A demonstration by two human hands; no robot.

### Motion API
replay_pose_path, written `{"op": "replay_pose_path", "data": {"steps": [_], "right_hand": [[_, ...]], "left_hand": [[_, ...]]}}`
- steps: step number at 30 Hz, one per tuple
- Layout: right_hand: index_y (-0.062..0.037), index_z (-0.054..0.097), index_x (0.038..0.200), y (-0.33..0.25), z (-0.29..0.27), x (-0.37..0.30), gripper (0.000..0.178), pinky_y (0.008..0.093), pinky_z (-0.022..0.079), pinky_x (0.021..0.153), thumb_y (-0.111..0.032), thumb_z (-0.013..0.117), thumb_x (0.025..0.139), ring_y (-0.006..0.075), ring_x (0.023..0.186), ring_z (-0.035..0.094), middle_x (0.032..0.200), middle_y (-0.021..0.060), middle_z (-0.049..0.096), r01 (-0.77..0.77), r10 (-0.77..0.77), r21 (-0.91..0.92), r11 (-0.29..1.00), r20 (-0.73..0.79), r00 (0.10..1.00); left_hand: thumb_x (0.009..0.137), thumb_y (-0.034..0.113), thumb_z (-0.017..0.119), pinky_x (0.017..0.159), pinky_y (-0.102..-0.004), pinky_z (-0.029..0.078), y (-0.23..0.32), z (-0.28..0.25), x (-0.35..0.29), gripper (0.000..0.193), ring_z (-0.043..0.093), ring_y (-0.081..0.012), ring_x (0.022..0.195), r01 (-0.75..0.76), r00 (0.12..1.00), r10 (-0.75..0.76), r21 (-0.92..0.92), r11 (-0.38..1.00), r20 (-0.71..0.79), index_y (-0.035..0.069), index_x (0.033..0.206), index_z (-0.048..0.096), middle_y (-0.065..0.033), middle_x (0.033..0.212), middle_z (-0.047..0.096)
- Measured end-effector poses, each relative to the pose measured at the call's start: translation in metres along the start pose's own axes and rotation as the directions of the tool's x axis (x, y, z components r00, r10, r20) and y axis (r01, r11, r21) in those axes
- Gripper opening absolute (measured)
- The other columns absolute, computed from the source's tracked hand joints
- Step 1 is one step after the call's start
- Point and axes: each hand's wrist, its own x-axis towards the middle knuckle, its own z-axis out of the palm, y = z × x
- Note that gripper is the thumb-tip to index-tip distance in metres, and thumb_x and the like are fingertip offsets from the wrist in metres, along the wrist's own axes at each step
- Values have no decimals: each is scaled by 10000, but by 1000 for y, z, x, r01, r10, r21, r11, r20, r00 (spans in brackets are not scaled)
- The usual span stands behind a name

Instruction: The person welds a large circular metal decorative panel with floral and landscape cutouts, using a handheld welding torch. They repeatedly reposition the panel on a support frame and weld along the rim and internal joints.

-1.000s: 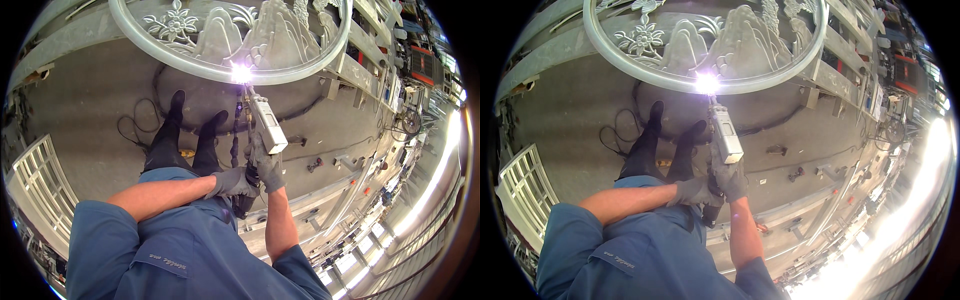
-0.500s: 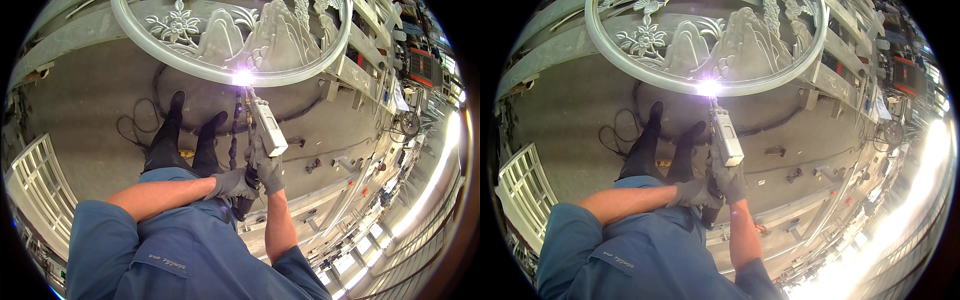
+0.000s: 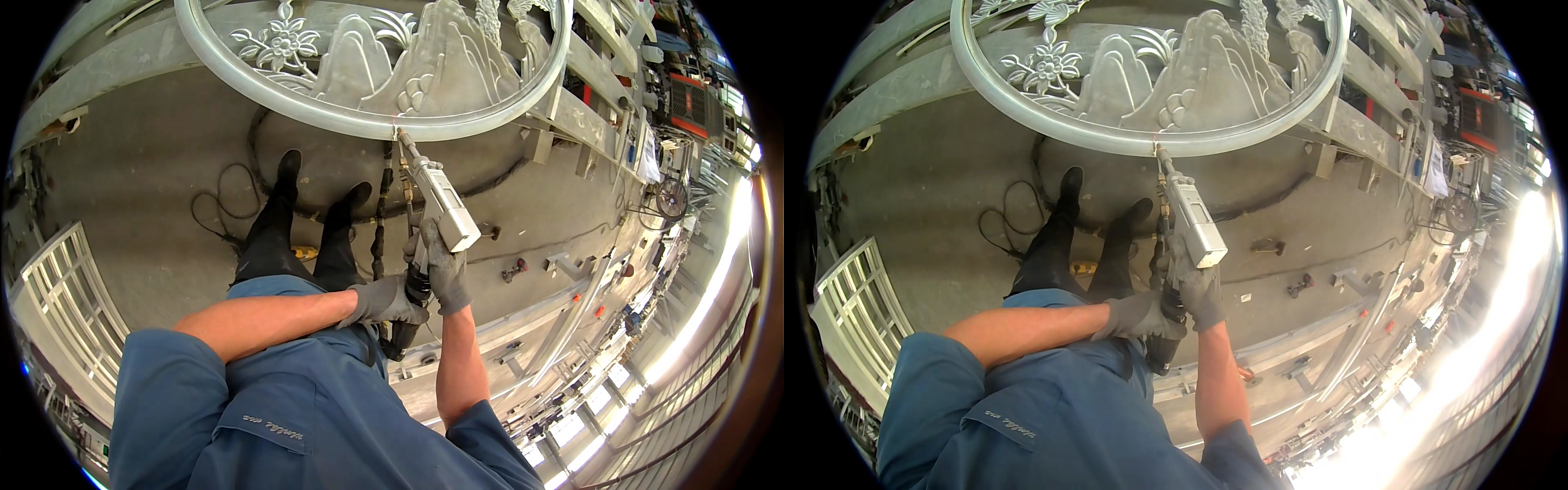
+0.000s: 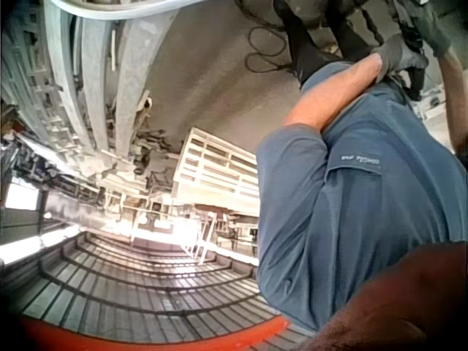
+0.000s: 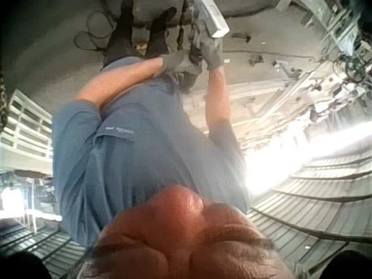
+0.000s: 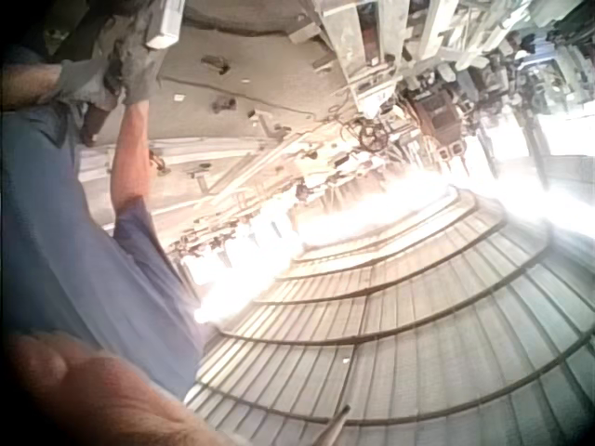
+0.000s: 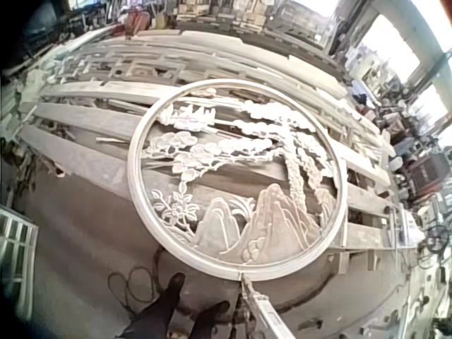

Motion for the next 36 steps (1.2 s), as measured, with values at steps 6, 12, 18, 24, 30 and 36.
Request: {"op": "replay_pose_path", "data": {"steps": [6, 12, 18, 24, 30, 36], "right_hand": [[-16, 632, 1069, 11, -7, 7, 317, 301, 527, 573, -328, 611, 1014, 157, 634, 651, 740, 73, 670, 33, -33, 10, 999, 31, 999], [-19, 636, 1042, 3, -13, 9, 302, 305, 532, 572, -319, 610, 1014, 158, 631, 650, 733, 73, 670, 15, -15, 2, 1000, 63, 998], [-15, 632, 1024, 2, -22, 14, 305, 296, 525, 568, -319, 604, 1017, 154, 628, 648, 730, 68, 668, 4, -4, 4, 1000, 72, 997], [-10, 635, 1045, 3, -26, 17, 299, 291, 515, 560, -306, 598, 1018, 149, 616, 635, 722, 63, 658, 37, -39, 20, 999, 107, 993], [-6, 645, 1066, -1, -29, 16, 298, 289, 511, 556, -296, 611, 1006, 148, 609, 630, 708, 57, 654, 14, -18, 40, 999, 108, 994], [-3, 653, 1074, 0, -28, 10, 302, 285, 507, 560, -293, 628, 991, 143, 608, 627, 713, 53, 654, -31, 23, 79, 996, 100, 995]], "left_hand": [[776, 332, 740, 680, -354, 472, 11, 0, 2, 345, 605, -174, 802, 106, 994, -106, -39, 994, 12, 80, 1005, 686, -40, 864, 677], [773, 315, 732, 677, -352, 472, 6, 6, 10, 328, 604, -178, 800, 97, 995, -98, -53, 994, -26, 69, 984, 687, -47, 860, 675], [778, 296, 724, 710, -354, 477, 2, 13, 20, 300, 606, -183, 816, 51, 997, -55, -72, 996, -56, 52, 949, 683, -53, 858, 677], [778, 259, 742, 701, -362, 481, 3, 17, 25, 307, 598, -170, 806, 55, 996, -65, -154, 987, -62, 49, 984, 654, -46, 850, 646], [779, 230, 748, 693, -354, 491, 0, 22, 30, 305, 599, -167, 803, 49, 996, -61, -187, 981, -61, 48, 1002, 646, -45, 867, 639], [804, 242, 718, 680, -354, 480, -5, 24, 31, 282, 588, -153, 794, 60, 997, -64, -90, 994, -35, 42, 992, 654, -40, 846, 645]]}}
